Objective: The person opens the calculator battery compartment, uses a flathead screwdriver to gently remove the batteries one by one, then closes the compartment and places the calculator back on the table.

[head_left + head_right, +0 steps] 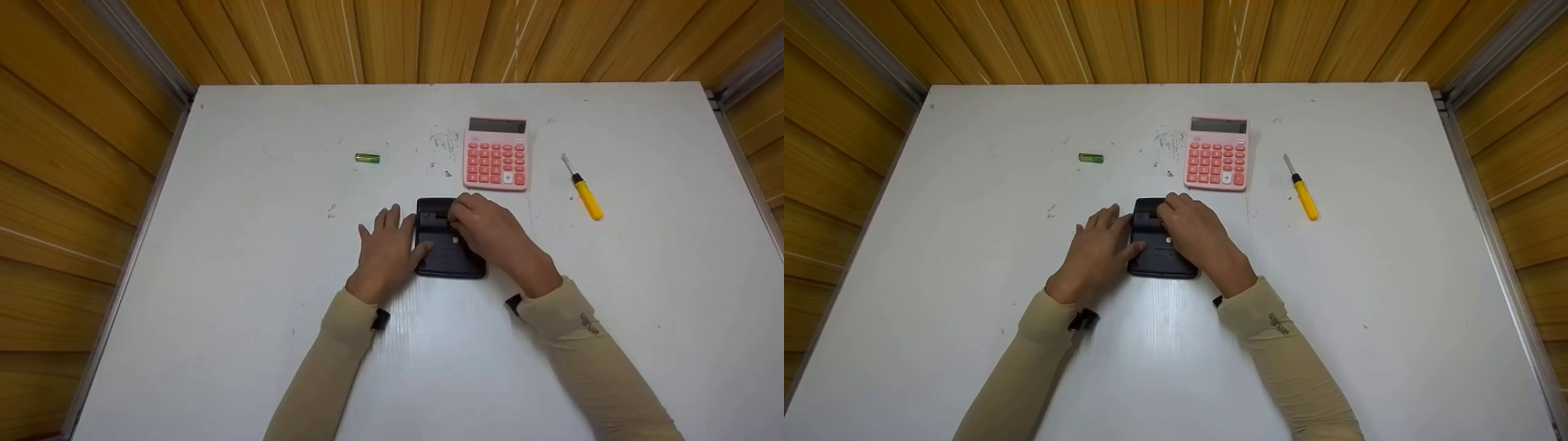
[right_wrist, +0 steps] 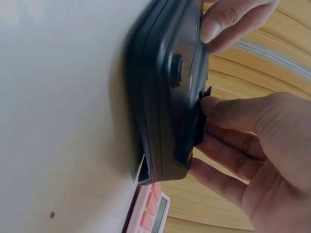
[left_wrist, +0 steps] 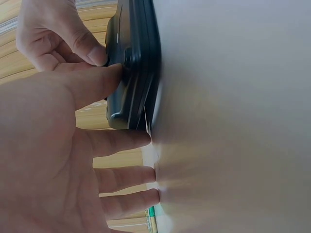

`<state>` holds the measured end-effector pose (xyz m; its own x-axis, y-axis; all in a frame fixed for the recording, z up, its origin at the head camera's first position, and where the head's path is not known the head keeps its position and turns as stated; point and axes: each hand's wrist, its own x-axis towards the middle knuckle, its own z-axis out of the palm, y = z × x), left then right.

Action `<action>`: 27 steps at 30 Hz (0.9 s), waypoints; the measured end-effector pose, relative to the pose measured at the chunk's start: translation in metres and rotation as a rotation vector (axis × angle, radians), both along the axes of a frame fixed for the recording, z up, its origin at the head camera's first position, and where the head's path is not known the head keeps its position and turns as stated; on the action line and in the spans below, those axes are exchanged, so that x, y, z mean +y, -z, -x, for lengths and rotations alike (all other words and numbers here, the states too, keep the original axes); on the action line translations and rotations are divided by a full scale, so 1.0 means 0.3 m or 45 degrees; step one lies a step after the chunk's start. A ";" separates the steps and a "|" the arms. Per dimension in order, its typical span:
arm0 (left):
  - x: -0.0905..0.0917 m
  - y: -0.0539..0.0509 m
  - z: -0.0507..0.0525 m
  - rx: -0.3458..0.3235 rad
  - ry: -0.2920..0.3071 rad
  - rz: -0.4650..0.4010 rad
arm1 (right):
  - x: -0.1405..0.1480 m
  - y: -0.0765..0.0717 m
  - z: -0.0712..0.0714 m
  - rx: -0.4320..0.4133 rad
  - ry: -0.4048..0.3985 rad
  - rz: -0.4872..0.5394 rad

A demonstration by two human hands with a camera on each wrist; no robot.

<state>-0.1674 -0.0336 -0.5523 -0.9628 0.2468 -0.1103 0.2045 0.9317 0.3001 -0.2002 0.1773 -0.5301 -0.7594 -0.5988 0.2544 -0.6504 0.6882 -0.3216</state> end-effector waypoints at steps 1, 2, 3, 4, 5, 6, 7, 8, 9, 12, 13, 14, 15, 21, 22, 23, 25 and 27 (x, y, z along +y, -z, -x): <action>0.000 0.000 0.000 0.000 -0.001 -0.001 | 0.000 0.000 0.000 -0.002 -0.002 -0.003; 0.000 0.000 0.000 0.000 -0.002 -0.001 | 0.000 0.000 -0.001 -0.004 -0.004 -0.006; 0.000 0.000 0.000 0.000 -0.002 -0.002 | 0.000 0.000 -0.001 -0.007 -0.006 -0.010; 0.000 0.000 0.000 -0.002 -0.003 -0.003 | 0.000 -0.001 -0.001 -0.010 -0.007 -0.013; 0.000 0.000 0.000 -0.004 -0.003 -0.002 | 0.000 -0.001 -0.002 -0.014 -0.008 -0.016; 0.001 0.000 0.001 -0.005 -0.003 -0.002 | 0.000 -0.001 -0.002 -0.017 -0.007 -0.020; 0.000 0.001 0.001 -0.002 -0.003 -0.002 | 0.000 -0.001 -0.001 -0.020 -0.007 -0.022; 0.000 0.001 0.001 0.000 -0.002 -0.003 | 0.001 0.000 -0.001 -0.026 -0.005 -0.022; 0.000 0.002 0.001 0.003 -0.001 -0.004 | 0.001 0.000 0.000 -0.031 -0.004 -0.023; -0.001 0.002 0.002 0.012 0.003 -0.004 | 0.001 0.002 0.002 -0.042 0.002 -0.022; -0.001 0.002 0.002 0.014 0.005 -0.003 | 0.002 0.003 0.002 -0.046 0.003 -0.019; -0.001 0.002 0.001 0.011 0.005 -0.003 | 0.003 0.003 0.002 -0.051 0.003 -0.016; -0.001 0.002 0.001 0.008 0.005 -0.002 | 0.005 0.003 0.002 -0.055 0.004 -0.010; -0.002 0.001 0.003 -0.018 -0.003 -0.021 | 0.024 -0.010 0.008 -0.145 0.053 0.009; -0.002 0.001 0.003 -0.020 -0.004 -0.026 | 0.029 -0.012 0.010 -0.169 0.070 0.004; -0.003 0.001 0.003 -0.023 -0.004 -0.027 | 0.033 -0.014 0.012 -0.194 0.087 -0.001; -0.003 -0.001 0.002 -0.020 0.002 -0.021 | 0.041 -0.016 0.015 -0.237 0.119 -0.021; -0.004 -0.004 0.002 -0.019 0.007 -0.015 | 0.045 -0.016 0.020 -0.270 0.135 -0.040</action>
